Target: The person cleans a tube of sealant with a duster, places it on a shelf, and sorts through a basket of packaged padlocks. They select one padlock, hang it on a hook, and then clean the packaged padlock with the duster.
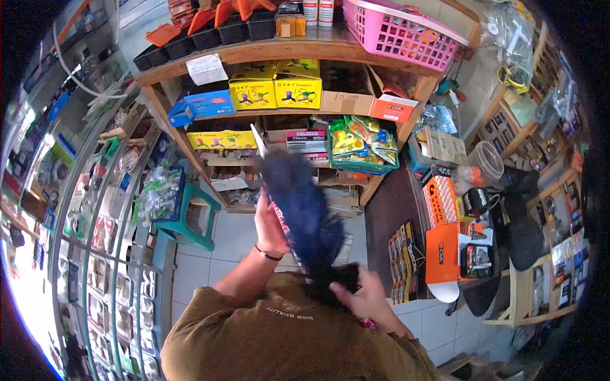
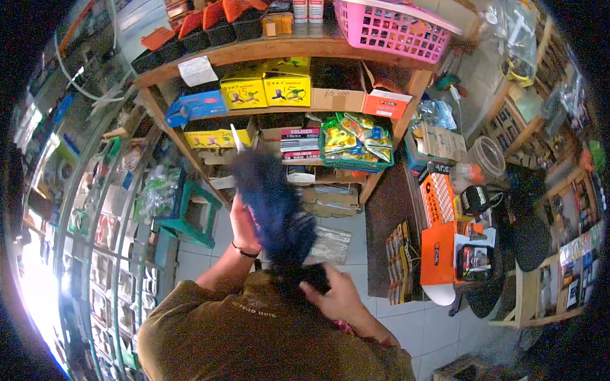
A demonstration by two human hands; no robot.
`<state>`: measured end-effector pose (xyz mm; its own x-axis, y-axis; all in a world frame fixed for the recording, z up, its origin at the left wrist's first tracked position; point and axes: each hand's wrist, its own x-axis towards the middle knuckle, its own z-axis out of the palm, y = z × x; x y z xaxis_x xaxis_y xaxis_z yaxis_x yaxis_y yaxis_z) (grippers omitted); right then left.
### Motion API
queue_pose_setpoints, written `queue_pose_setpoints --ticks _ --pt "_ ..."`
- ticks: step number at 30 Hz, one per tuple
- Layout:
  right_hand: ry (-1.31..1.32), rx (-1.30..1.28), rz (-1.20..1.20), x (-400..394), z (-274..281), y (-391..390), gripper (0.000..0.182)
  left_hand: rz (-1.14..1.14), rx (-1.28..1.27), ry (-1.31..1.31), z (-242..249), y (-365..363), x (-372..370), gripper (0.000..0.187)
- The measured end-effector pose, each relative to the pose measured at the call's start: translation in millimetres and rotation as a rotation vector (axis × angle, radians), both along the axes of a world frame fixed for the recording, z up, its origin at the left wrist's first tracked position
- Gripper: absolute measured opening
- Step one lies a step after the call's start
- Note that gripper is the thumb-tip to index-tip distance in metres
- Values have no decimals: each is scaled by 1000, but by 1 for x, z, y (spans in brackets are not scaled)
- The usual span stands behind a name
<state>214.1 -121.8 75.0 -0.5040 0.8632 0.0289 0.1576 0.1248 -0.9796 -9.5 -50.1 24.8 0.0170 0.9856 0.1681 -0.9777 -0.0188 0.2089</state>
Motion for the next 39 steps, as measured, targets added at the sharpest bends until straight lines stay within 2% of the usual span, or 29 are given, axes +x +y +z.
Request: queue_pose_setpoints --ticks 1,2,3,5,6,7,9,10,11,13,14,15,17,18,19,21,22,23,24,25,27,28,31,32,33,35,36,37,39 --pt "-147 12 122 -3 10 -5 30 -54 224 -44 -3 6 -6 54" --pt "-110 143 241 -10 18 -3 30 -212 58 37 -6 -2 -15 55" --pt "-117 147 228 -16 18 -4 30 -225 65 32 -12 -4 -20 55" --pt "-129 36 18 -31 15 -2 29 150 -124 108 -25 -9 -35 59" --pt "29 -98 -65 -40 15 -2 29 112 -176 70 -8 -14 -42 58" --pt "5 -86 -40 -49 17 -4 29 77 -234 22 13 -24 -48 57" --pt "-231 152 80 -63 21 -17 31 9 -154 -69 19 -45 -55 51" --pt "-234 13 248 -70 21 -23 33 -186 281 -265 -12 -42 -61 53" --pt "-325 41 349 -73 17 -28 34 -168 257 -304 -43 -48 -60 53" --pt "-412 135 196 -77 12 -30 35 -50 219 -250 -45 -58 -60 55" --pt "-229 29 68 -76 9 -30 33 42 -63 -158 -36 -76 -58 58" --pt "-44 -69 -58 -74 8 -29 31 -41 -114 -183 -29 -69 -65 60" --pt "-88 133 -5 -76 6 -31 34 44 -230 -144 -4 -74 -60 56" --pt "-364 160 170 -68 4 -33 39 -14 -183 -161 -4 -78 -58 59" --pt "-427 152 294 -71 2 -34 42 -62 158 -302 -57 -61 -53 60" --pt "-445 206 353 -76 15 -30 39 -20 95 -159 -45 -62 -65 58" --pt "-442 210 365 -76 11 -27 39 43 -107 -133 -5 -72 -62 56" --pt "-227 115 181 -74 3 -23 37 104 -315 -107 29 -82 -57 54" --pt "-11 13 -6 -75 -3 -23 35 73 -242 -146 -11 -80 -67 55" --pt "-18 46 -25 -82 4 -28 35 -8 34 -233 -33 -80 -74 53" --pt "-286 -16 217 -83 8 -44 36 87 -103 -197 -32 -87 -74 51" --pt "-290 -26 379 -82 -2 -46 34 66 -60 -183 -36 -87 -80 54" --pt "-448 -12 203 -86 0 -41 33 147 31 -98 -23 -100 -84 59" --pt "-211 -49 128 -92 -1 -44 34 200 -299 -130 -1 -102 -83 58" --pt "25 -79 55 -98 -1 -45 35 147 -174 -165 0 -103 -92 56" --pt "-350 63 303 -91 3 -47 36 199 -270 -178 6 -116 -86 49" --pt "-363 78 471 -97 12 -47 35 187 40 -210 -3 -110 -89 51" --pt "-357 120 564 -101 16 -46 35 157 -121 -187 -3 -117 -92 51" --pt "-407 195 372 -101 25 -42 34 225 123 -175 -28 -106 -92 56"
